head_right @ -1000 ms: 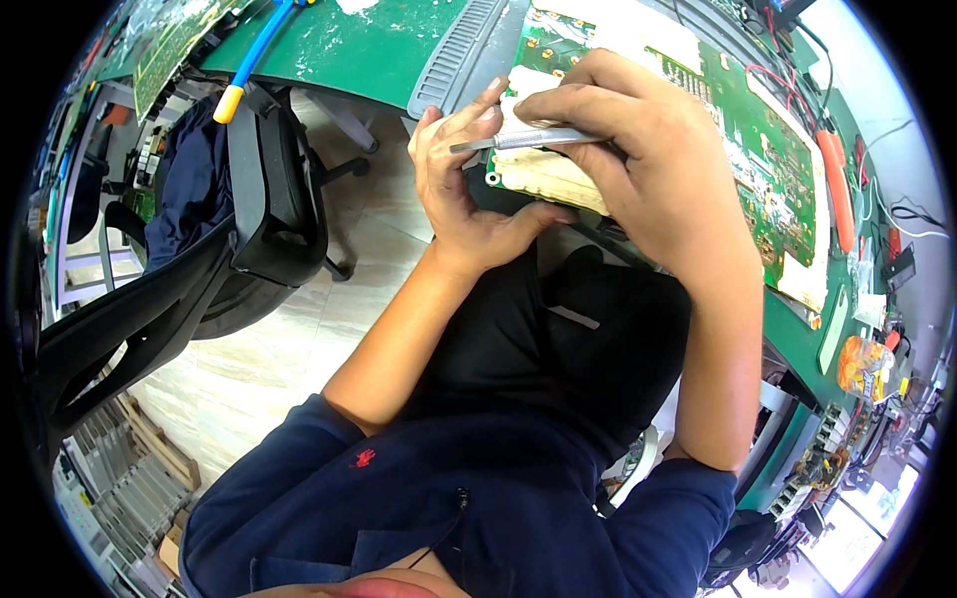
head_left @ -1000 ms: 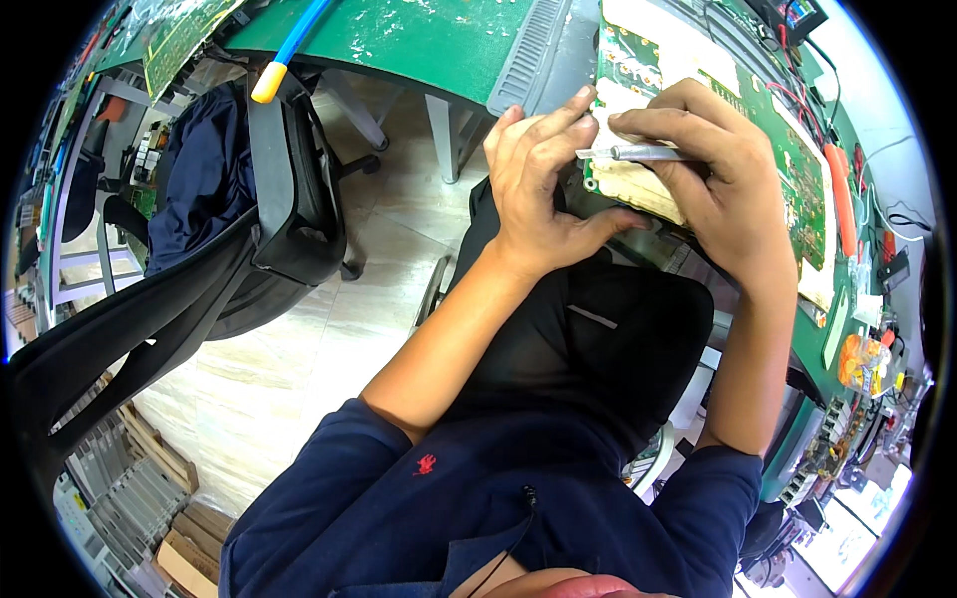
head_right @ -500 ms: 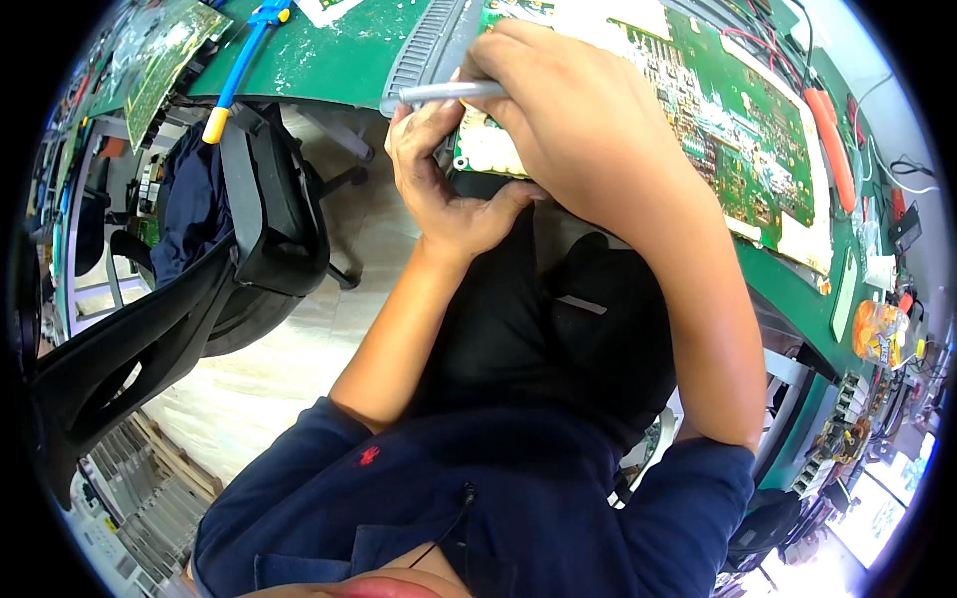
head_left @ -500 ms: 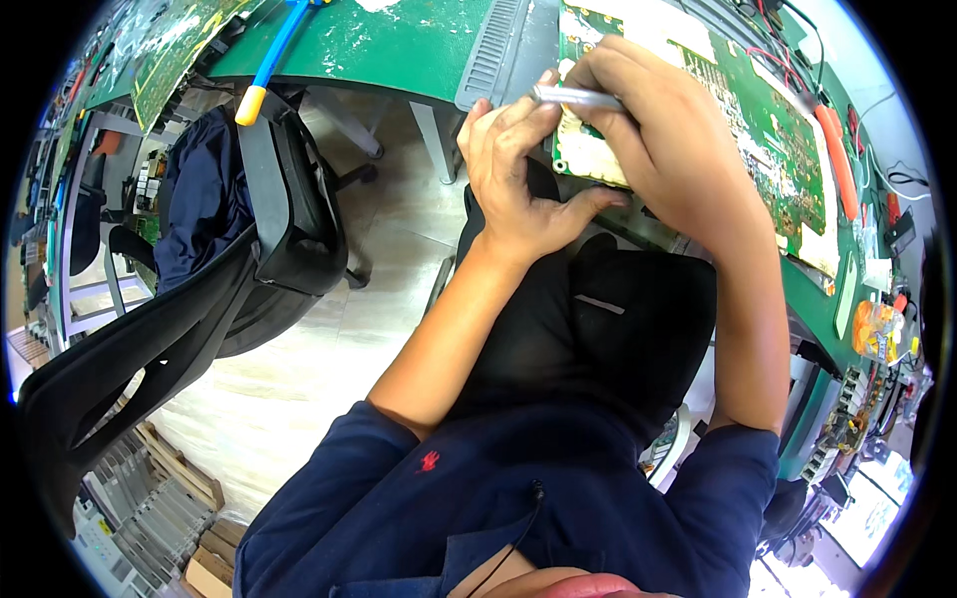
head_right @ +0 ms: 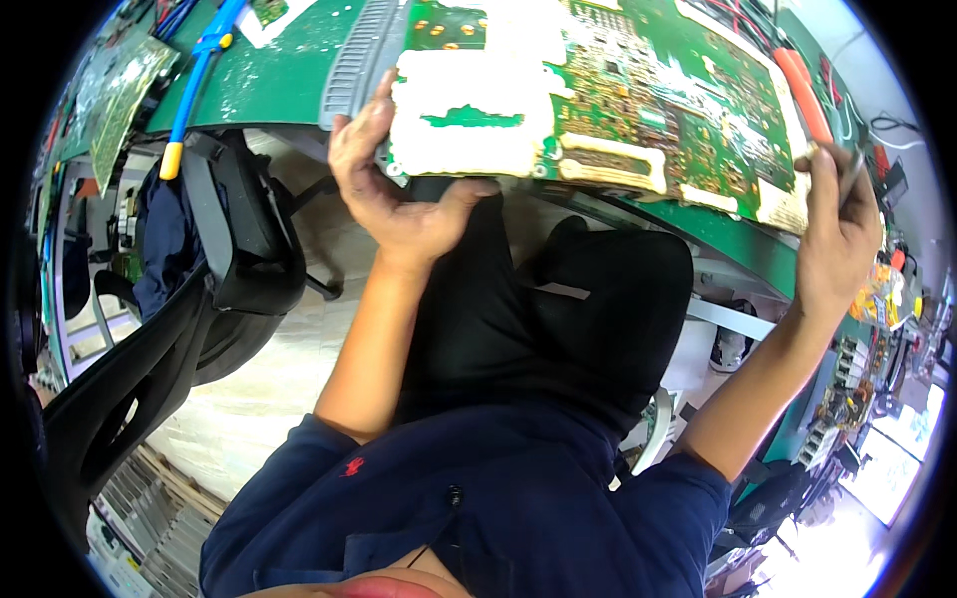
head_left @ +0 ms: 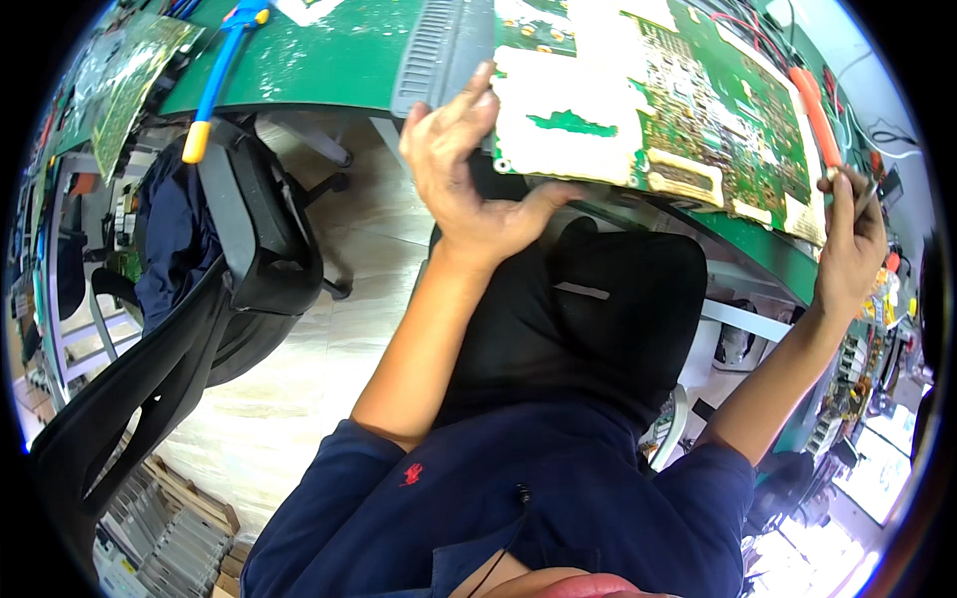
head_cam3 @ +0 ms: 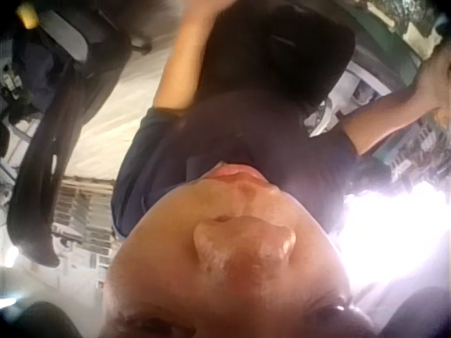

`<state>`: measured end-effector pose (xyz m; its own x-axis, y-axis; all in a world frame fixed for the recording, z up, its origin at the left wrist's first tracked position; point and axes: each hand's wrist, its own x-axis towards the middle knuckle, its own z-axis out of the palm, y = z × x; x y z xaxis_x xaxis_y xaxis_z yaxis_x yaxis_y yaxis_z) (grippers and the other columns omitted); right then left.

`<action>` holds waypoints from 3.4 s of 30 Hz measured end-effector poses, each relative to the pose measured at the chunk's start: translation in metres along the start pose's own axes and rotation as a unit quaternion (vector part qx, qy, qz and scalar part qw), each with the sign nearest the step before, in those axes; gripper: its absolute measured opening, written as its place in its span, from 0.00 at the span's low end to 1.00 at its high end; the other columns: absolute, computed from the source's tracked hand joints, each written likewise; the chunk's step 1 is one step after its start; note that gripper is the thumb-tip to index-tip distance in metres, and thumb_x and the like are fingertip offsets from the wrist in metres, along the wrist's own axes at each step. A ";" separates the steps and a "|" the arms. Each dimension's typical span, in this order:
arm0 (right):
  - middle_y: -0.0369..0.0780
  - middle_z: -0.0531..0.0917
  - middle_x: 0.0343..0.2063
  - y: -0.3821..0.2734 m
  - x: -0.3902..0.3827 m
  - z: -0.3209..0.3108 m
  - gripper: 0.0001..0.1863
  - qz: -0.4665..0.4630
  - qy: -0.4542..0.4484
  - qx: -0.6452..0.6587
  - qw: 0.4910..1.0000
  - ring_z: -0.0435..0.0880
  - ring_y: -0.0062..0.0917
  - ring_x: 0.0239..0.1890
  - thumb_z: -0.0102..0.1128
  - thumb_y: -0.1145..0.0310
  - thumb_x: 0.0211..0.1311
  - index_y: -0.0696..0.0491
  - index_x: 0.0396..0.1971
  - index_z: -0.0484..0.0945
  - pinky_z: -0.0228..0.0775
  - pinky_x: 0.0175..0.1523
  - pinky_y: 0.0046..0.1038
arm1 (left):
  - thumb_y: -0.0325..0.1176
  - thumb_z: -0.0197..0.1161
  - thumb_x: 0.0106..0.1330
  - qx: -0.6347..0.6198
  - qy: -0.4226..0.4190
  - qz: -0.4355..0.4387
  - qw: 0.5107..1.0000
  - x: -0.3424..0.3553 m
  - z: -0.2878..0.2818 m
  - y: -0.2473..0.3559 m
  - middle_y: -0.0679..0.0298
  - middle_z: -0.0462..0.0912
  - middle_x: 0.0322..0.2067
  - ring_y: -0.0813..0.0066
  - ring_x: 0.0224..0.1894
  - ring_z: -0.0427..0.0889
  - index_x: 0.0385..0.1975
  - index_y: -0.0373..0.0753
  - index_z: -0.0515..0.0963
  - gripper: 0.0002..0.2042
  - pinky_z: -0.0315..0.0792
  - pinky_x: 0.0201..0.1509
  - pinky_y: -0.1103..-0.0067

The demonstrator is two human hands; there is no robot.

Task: The person scrapes material from a large circuit board using a metal tool and removes debris by hand.

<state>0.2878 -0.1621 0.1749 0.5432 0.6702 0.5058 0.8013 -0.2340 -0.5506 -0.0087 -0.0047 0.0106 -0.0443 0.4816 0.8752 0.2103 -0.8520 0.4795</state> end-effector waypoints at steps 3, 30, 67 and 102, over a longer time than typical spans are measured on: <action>0.38 0.86 0.34 0.076 -0.005 -0.052 0.14 0.056 0.032 -0.045 0.997 0.82 0.18 0.40 0.59 0.65 0.71 0.62 0.44 0.83 0.71 0.49 0.23 | 0.59 0.80 0.45 0.005 -0.004 0.005 1.000 -0.003 -0.001 -0.001 0.51 0.79 0.60 0.62 0.60 0.77 0.57 0.39 0.69 0.44 0.51 0.71 0.63; 0.48 0.88 0.39 0.198 -0.030 -0.076 0.30 0.163 0.040 -0.231 0.958 0.87 0.30 0.44 0.71 0.47 0.56 0.62 0.45 0.85 0.74 0.54 0.29 | 0.57 0.78 0.51 -0.055 -0.016 -0.009 0.998 -0.002 0.004 0.000 0.50 0.76 0.60 0.56 0.65 0.74 0.62 0.39 0.63 0.44 0.44 0.75 0.62; 0.40 0.83 0.37 -0.131 -0.023 0.090 0.07 -0.139 -0.267 0.114 0.947 0.79 0.19 0.39 0.65 0.77 0.64 0.63 0.40 0.82 0.69 0.45 0.18 | 0.64 0.78 0.45 0.018 -0.049 -0.012 0.999 0.002 -0.004 0.004 0.54 0.80 0.55 0.55 0.64 0.76 0.58 0.39 0.64 0.47 0.47 0.73 0.63; 0.39 0.79 0.32 -0.152 -0.013 0.101 0.05 -0.297 -0.297 0.005 0.908 0.80 0.22 0.35 0.66 0.79 0.60 0.64 0.35 0.81 0.69 0.41 0.20 | 0.58 0.83 0.40 -0.005 -0.024 -0.032 0.999 0.009 -0.008 0.009 0.48 0.82 0.55 0.62 0.52 0.82 0.55 0.42 0.70 0.44 0.61 0.59 0.65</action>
<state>0.1338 -0.0638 0.1853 -0.2162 0.9381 0.2706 0.9046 0.2967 -0.3060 -0.0154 -0.0099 0.0230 -0.0111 0.5442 0.8389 0.1993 -0.8209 0.5351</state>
